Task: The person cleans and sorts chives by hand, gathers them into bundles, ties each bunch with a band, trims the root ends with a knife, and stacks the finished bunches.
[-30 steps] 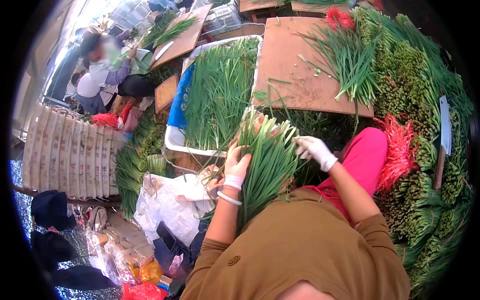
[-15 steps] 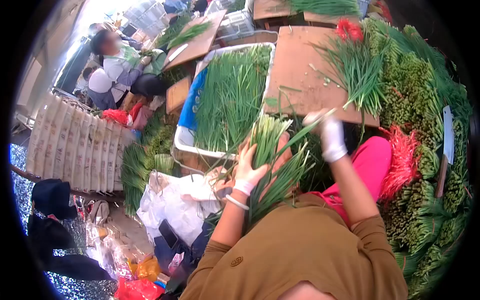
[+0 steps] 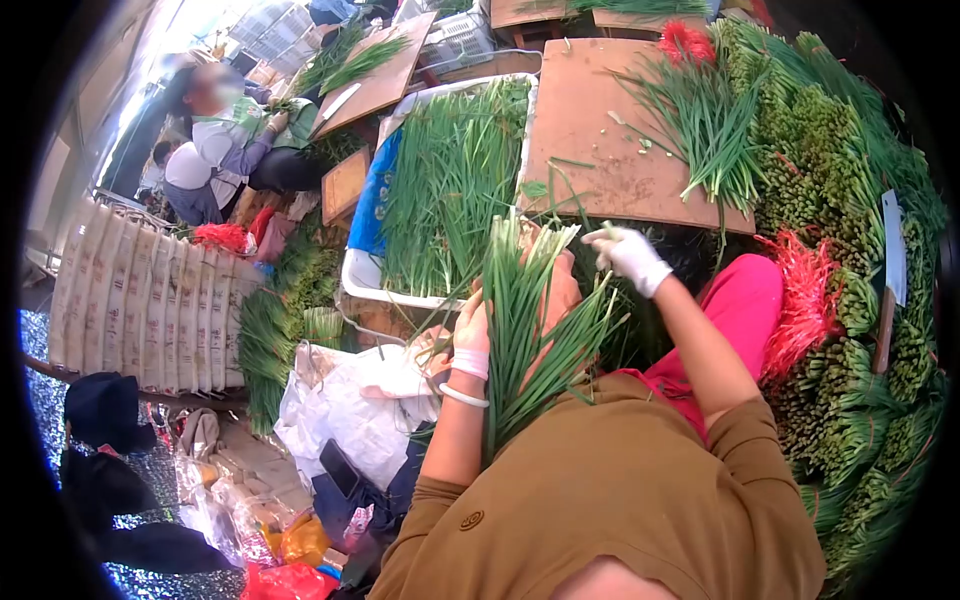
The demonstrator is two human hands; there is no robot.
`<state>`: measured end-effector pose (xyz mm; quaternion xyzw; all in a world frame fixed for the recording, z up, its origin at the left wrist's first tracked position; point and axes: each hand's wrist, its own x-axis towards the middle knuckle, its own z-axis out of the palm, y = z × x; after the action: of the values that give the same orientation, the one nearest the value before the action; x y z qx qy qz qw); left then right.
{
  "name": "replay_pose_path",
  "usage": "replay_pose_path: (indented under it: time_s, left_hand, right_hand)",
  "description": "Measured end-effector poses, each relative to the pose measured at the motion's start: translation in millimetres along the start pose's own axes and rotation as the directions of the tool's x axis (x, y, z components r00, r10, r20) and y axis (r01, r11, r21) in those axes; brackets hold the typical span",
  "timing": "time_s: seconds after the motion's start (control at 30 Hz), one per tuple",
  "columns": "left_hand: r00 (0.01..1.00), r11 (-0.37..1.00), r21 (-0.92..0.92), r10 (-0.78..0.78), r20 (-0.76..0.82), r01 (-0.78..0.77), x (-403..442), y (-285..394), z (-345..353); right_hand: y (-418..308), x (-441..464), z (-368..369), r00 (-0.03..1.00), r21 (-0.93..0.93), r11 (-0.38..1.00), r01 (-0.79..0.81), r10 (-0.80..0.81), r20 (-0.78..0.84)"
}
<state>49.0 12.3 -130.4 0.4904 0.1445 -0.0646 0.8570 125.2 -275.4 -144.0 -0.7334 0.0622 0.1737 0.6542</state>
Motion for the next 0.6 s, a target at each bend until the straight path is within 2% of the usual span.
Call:
replay_pose_path:
  time_s: [0.07,0.1,0.13,0.2,0.23,0.27,0.33,0.37,0.47,0.53,0.57,0.6]
  left_hand:
    - [0.994,0.955,0.277,0.096,0.058,-0.108,25.1,-26.1,-35.4]
    - [0.960,0.794,0.539,0.235,0.151,-0.280,18.1,-16.7,-23.3]
    - [0.903,0.537,0.731,0.330,0.276,-0.420,8.1,-8.2,-11.6]
    - [0.899,0.400,0.816,0.312,0.306,-0.417,-5.9,0.6,18.6]
    - [0.914,0.236,0.904,0.289,0.285,-0.357,-10.7,1.9,28.1]
    - [0.912,0.250,0.899,0.295,0.284,-0.360,-8.9,0.2,26.9]
    - [0.909,0.280,0.886,0.305,0.283,-0.370,-0.5,-7.1,20.2]
    - [0.910,0.338,0.863,0.312,0.272,-0.374,4.1,-10.4,13.6]
    - [0.916,0.545,0.744,0.322,0.240,-0.386,9.4,-15.6,0.5]
    - [0.907,0.587,0.697,0.337,0.252,-0.412,12.1,-19.3,-5.0]
    - [0.902,0.608,0.671,0.347,0.257,-0.425,13.1,-20.8,-6.3]
    - [0.908,0.659,0.627,0.340,0.245,-0.416,13.1,-22.5,-6.8]
  right_hand:
    - [3.5,4.3,34.1,0.996,0.143,0.986,-0.085,0.078,0.051]
    - [-2.4,3.0,49.3,0.995,0.119,0.989,-0.091,0.086,0.047]
    - [-6.8,1.6,62.6,0.994,0.095,0.990,-0.100,0.096,0.044]
    - [-5.5,5.0,74.1,0.998,0.106,0.994,-0.034,0.029,0.053]
    - [2.2,10.5,73.4,0.997,0.145,0.989,-0.015,0.005,0.073]
    - [-1.6,9.4,71.6,0.996,0.183,0.983,0.005,-0.023,0.092]
    - [-6.1,0.3,58.1,0.990,0.230,0.968,-0.097,0.070,0.120]
    - [-10.2,-6.9,51.6,0.983,0.251,0.956,-0.151,0.120,0.136]
    - [-13.0,-10.2,14.9,0.985,0.181,0.976,-0.121,0.095,0.144]
    - [-0.7,2.6,-30.9,0.992,0.191,0.975,0.116,-0.123,0.025]
    - [-15.9,-0.7,-55.9,0.955,0.147,0.946,0.287,-0.272,-0.115]
    - [-31.0,-5.2,-78.4,0.856,-0.144,0.977,0.156,-0.206,-0.474]
